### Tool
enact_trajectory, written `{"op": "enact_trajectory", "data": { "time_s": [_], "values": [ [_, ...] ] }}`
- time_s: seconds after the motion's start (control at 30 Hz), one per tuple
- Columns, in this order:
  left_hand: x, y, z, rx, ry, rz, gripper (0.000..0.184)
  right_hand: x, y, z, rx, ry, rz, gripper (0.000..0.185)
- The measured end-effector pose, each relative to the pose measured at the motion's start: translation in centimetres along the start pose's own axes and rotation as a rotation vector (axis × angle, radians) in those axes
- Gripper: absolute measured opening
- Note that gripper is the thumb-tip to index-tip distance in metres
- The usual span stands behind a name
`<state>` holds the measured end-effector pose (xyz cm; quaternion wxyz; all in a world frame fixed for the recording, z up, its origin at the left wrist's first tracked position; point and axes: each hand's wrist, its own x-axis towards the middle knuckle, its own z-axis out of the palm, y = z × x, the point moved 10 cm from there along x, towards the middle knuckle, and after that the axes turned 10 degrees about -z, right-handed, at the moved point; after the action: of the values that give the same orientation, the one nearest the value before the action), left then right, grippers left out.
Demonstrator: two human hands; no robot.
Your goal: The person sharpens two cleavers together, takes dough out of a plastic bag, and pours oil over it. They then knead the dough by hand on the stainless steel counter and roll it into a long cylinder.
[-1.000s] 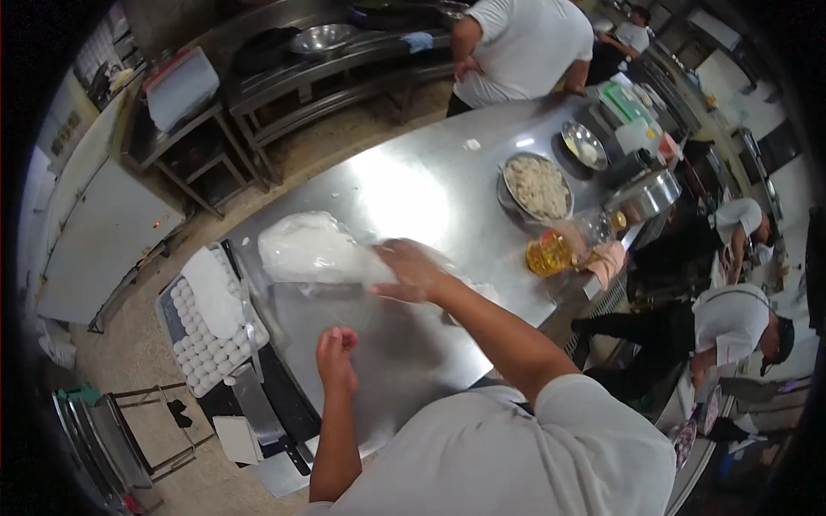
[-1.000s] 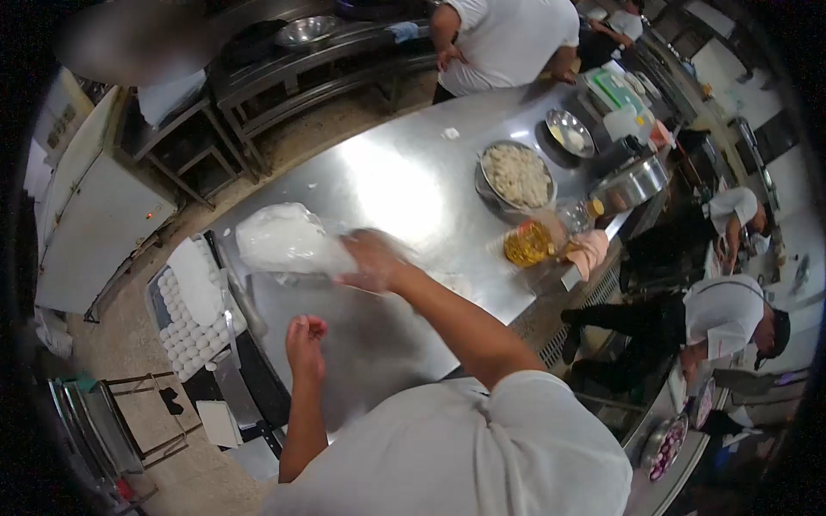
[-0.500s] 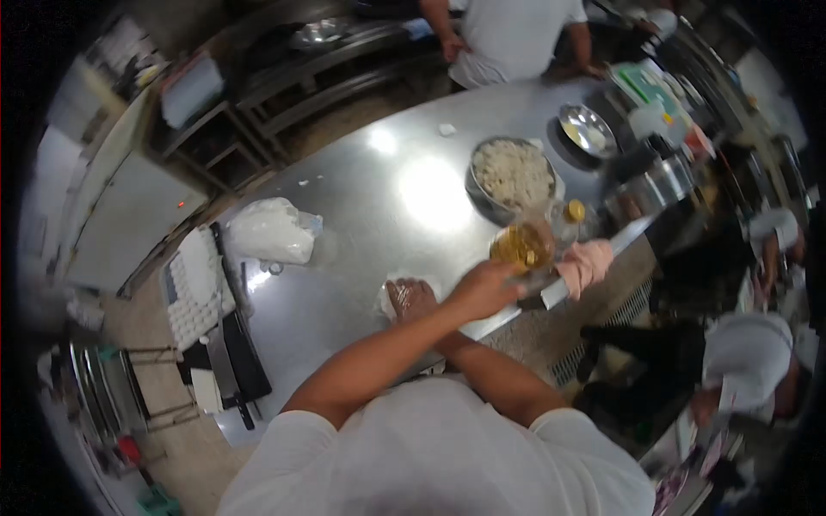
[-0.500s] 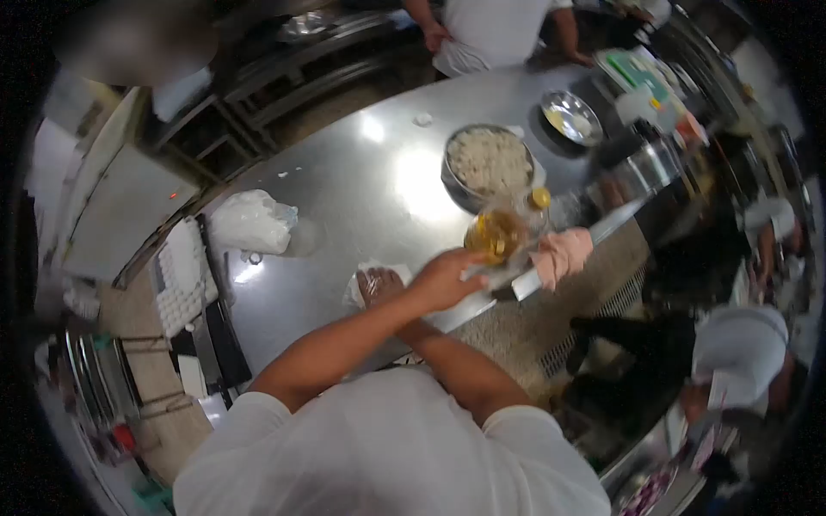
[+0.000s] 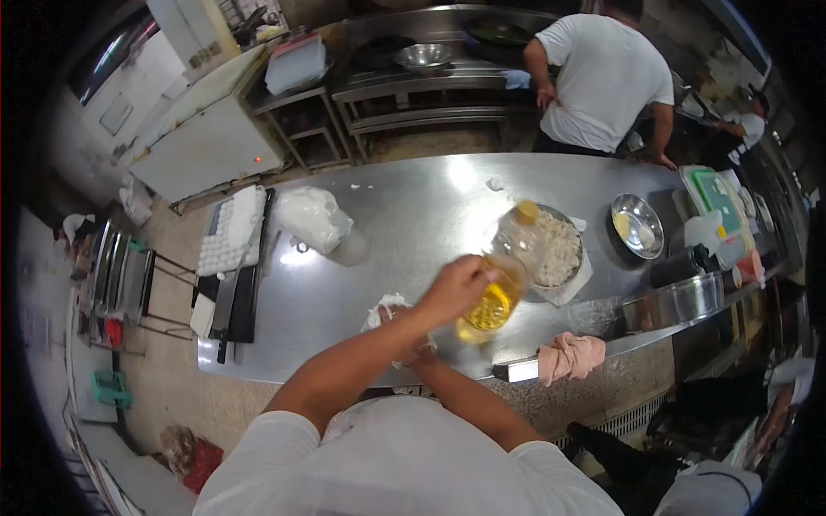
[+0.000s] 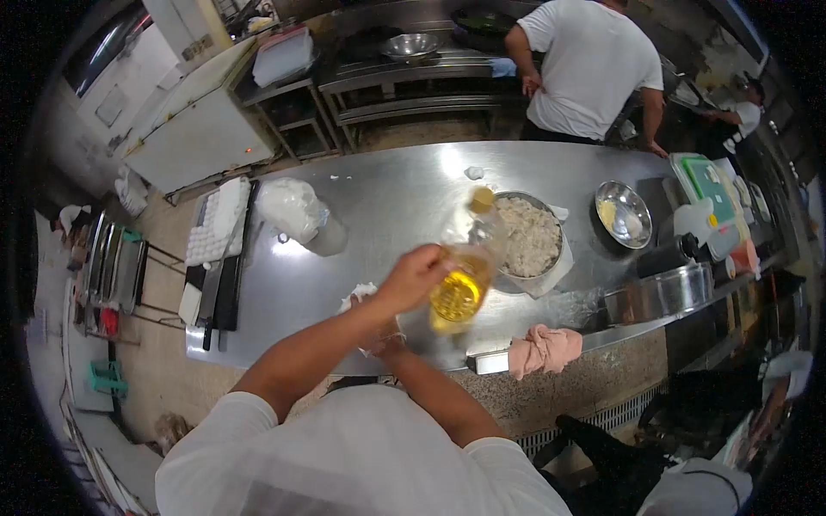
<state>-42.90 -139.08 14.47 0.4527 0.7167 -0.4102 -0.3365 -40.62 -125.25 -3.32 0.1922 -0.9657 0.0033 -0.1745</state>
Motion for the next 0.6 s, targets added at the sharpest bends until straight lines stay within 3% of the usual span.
{"op": "enact_trajectory", "data": {
  "time_s": [0.07,0.1,0.17,0.23,0.3,0.37,0.4,0.47,0.53,0.6],
  "values": [
    [-2.0,1.2,-5.2,-0.202,0.044,-0.017,0.026,1.1,-0.5,-0.5,0.097,0.047,-0.136,0.074],
    [-3.4,2.0,-8.3,-0.281,0.1,0.014,0.026,0.5,-1.0,-4.1,-0.063,0.015,-0.069,0.069],
    [-6.0,2.3,-14.4,-0.098,0.18,0.048,0.025,1.1,0.0,-1.2,-0.046,-0.254,0.039,0.065],
    [-9.0,4.5,-19.5,0.102,0.273,0.003,0.028,2.0,0.3,-1.4,0.102,-0.37,0.087,0.065],
    [-11.0,5.1,-23.8,0.239,0.337,-0.083,0.03,2.5,-0.3,-2.0,-0.004,-0.168,0.009,0.059],
    [-11.9,5.3,-25.7,0.76,0.269,-0.181,0.035,3.3,-0.2,-2.0,0.023,-0.199,0.026,0.058],
    [-12.5,4.5,-27.0,0.766,0.281,-0.196,0.035,3.7,0.4,-2.3,0.026,-0.216,0.074,0.057],
    [-13.3,0.7,-27.7,1.158,0.169,-0.258,0.038,4.3,0.7,-3.0,0.102,-0.231,0.109,0.055],
    [-14.5,-2.5,-28.9,1.175,0.125,-0.333,0.038,4.4,1.7,-2.6,0.176,-0.237,0.155,0.054],
    [-15.9,-6.4,-30.4,1.279,0.065,-0.482,0.036,4.3,3.2,-3.1,0.282,-0.065,0.172,0.049]
  ]
}}
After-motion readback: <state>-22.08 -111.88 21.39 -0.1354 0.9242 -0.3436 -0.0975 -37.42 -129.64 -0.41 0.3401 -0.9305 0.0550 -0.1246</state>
